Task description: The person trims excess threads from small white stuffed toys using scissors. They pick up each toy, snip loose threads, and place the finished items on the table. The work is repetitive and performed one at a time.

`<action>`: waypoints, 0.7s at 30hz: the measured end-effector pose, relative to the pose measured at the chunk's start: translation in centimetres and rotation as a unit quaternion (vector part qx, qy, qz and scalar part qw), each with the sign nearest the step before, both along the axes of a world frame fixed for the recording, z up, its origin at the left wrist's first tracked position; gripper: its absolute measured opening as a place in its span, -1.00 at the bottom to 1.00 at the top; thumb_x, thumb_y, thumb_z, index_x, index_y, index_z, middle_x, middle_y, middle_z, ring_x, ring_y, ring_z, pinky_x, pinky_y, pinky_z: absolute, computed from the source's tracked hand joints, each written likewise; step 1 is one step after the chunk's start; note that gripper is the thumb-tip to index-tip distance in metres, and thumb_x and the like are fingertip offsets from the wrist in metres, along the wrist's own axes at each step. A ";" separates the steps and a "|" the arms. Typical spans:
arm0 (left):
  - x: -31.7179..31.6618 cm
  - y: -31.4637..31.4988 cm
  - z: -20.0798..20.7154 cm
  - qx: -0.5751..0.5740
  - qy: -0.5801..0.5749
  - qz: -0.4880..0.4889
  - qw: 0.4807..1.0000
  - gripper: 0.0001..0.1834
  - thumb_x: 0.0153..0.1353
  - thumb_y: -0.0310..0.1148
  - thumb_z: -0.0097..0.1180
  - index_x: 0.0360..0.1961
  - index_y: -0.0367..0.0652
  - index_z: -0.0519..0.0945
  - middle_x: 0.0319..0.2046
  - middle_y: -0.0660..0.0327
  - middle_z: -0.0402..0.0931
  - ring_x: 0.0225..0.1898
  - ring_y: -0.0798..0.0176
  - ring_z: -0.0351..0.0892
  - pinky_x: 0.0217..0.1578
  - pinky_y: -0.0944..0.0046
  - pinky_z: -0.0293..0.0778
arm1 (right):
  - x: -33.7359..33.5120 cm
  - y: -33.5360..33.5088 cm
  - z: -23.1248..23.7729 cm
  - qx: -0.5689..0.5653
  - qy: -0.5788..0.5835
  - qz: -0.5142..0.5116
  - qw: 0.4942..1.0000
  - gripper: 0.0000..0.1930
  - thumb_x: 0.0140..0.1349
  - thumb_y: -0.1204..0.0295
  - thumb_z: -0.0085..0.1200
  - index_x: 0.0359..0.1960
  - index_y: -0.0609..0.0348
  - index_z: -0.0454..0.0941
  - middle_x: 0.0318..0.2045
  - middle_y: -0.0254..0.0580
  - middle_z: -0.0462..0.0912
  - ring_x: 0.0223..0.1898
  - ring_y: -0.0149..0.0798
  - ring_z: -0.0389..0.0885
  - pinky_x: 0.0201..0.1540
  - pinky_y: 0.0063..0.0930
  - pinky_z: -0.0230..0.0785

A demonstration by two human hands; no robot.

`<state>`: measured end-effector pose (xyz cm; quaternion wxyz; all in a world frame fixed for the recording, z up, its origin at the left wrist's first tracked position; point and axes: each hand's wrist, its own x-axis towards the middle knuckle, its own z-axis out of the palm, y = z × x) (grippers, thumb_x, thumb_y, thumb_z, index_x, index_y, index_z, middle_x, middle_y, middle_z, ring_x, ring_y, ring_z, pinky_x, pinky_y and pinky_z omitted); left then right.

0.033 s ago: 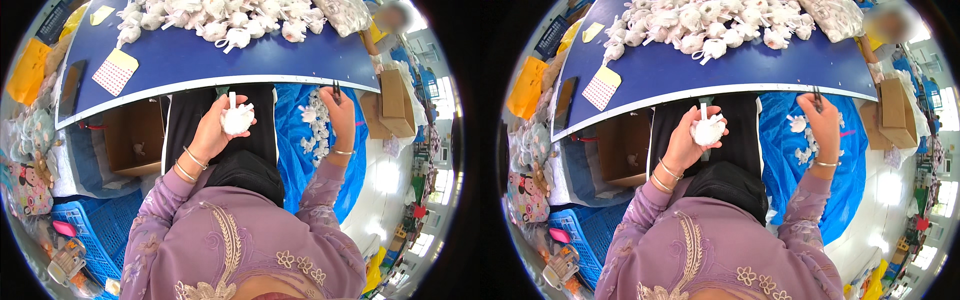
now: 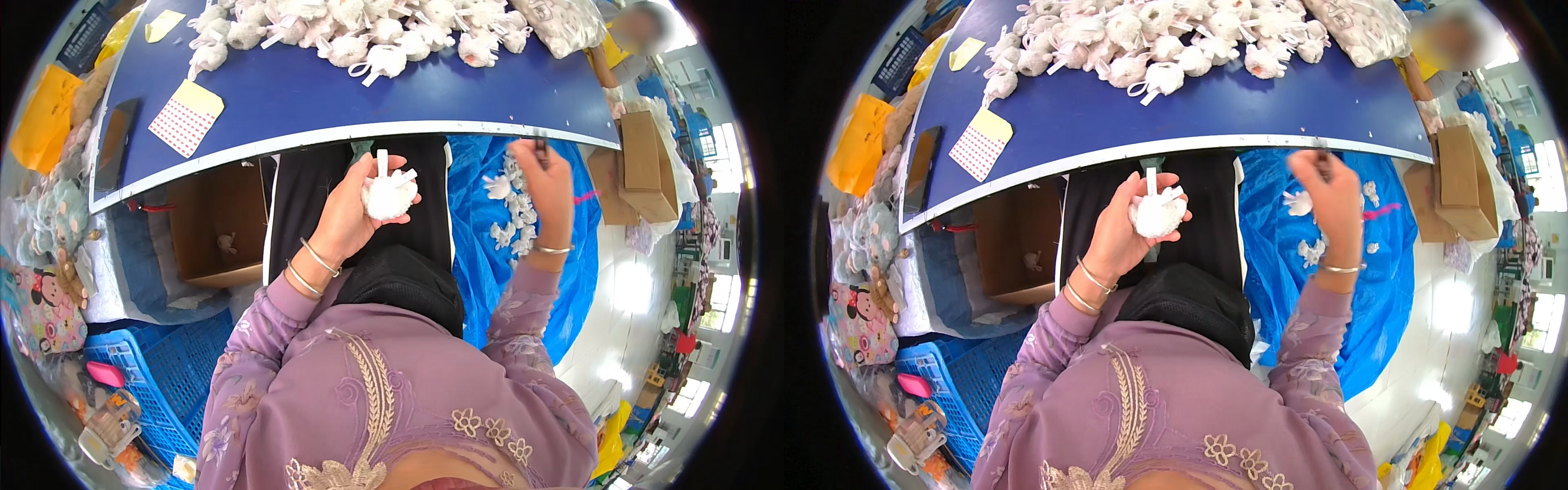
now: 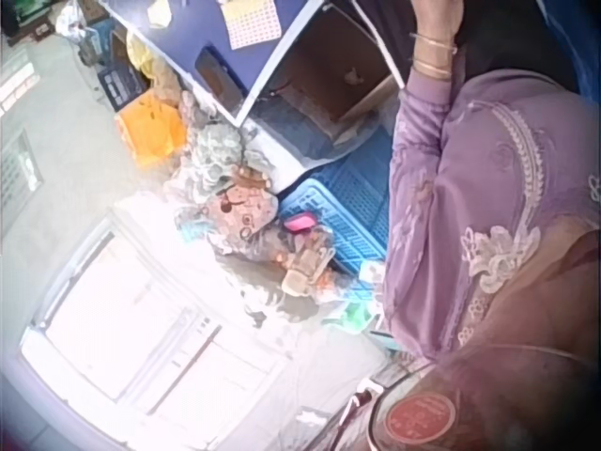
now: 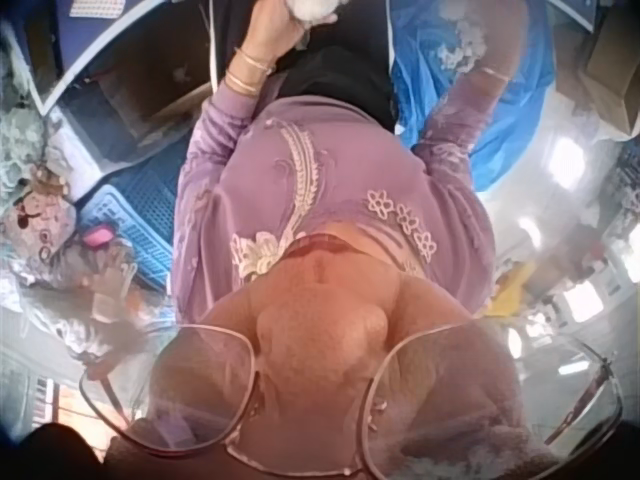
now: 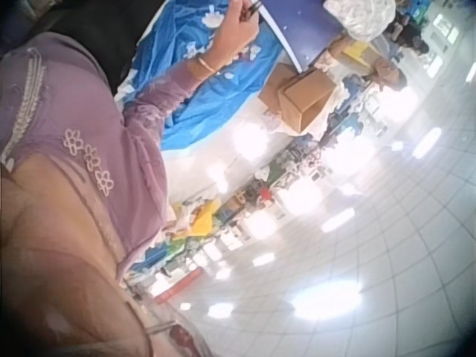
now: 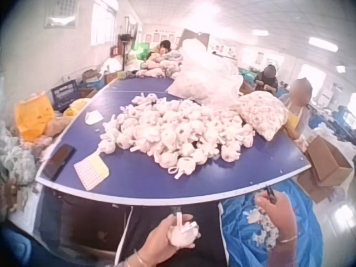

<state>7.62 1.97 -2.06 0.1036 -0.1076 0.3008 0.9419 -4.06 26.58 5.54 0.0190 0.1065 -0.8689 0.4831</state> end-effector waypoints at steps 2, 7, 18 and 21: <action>0.0 0.4 0.2 -0.031 -0.004 -0.004 0.999 -0.46 0.45 -0.01 -0.31 0.10 -0.25 0.45 -0.15 0.10 0.58 -0.20 0.19 0.63 -0.29 0.25 0.61 | 2.2 -3.2 0.3 0.017 -0.084 0.099 0.991 -0.79 0.19 0.33 0.14 -0.26 0.20 0.67 -0.52 -0.48 0.51 -0.48 -0.62 0.37 -0.38 -0.70 0.24; 0.4 0.3 -0.6 -0.105 0.022 0.043 0.993 -0.46 0.46 0.01 -0.32 0.07 -0.25 0.45 -0.09 0.13 0.54 -0.14 0.23 0.59 -0.26 0.23 0.61 | 5.0 -7.8 -1.9 -0.079 -0.200 0.265 0.940 -0.73 0.14 0.45 0.25 -0.14 0.27 0.61 -0.45 -0.47 0.52 -0.44 -0.63 0.34 -0.41 -0.70 0.22; 0.9 0.0 -0.1 -0.244 0.117 0.007 0.963 -0.60 0.21 -0.46 0.14 0.08 -0.20 0.41 -0.15 0.25 0.52 -0.21 0.43 0.53 -0.28 0.42 0.53 | 5.2 -7.7 -1.9 -0.106 -0.121 0.188 0.969 -0.88 0.23 0.44 0.18 -0.35 0.25 0.57 -0.55 -0.47 0.49 -0.50 -0.62 0.33 -0.47 -0.68 0.17; 0.7 0.0 -0.3 -0.318 0.111 0.022 0.941 -0.61 0.19 -0.47 0.18 0.04 -0.17 0.42 -0.23 0.32 0.52 -0.27 0.47 0.52 -0.29 0.46 0.49 | 5.1 -7.4 -1.9 -0.111 -0.162 0.172 0.965 -0.87 0.23 0.43 0.19 -0.36 0.25 0.57 -0.57 -0.48 0.48 -0.52 -0.62 0.32 -0.49 -0.68 0.16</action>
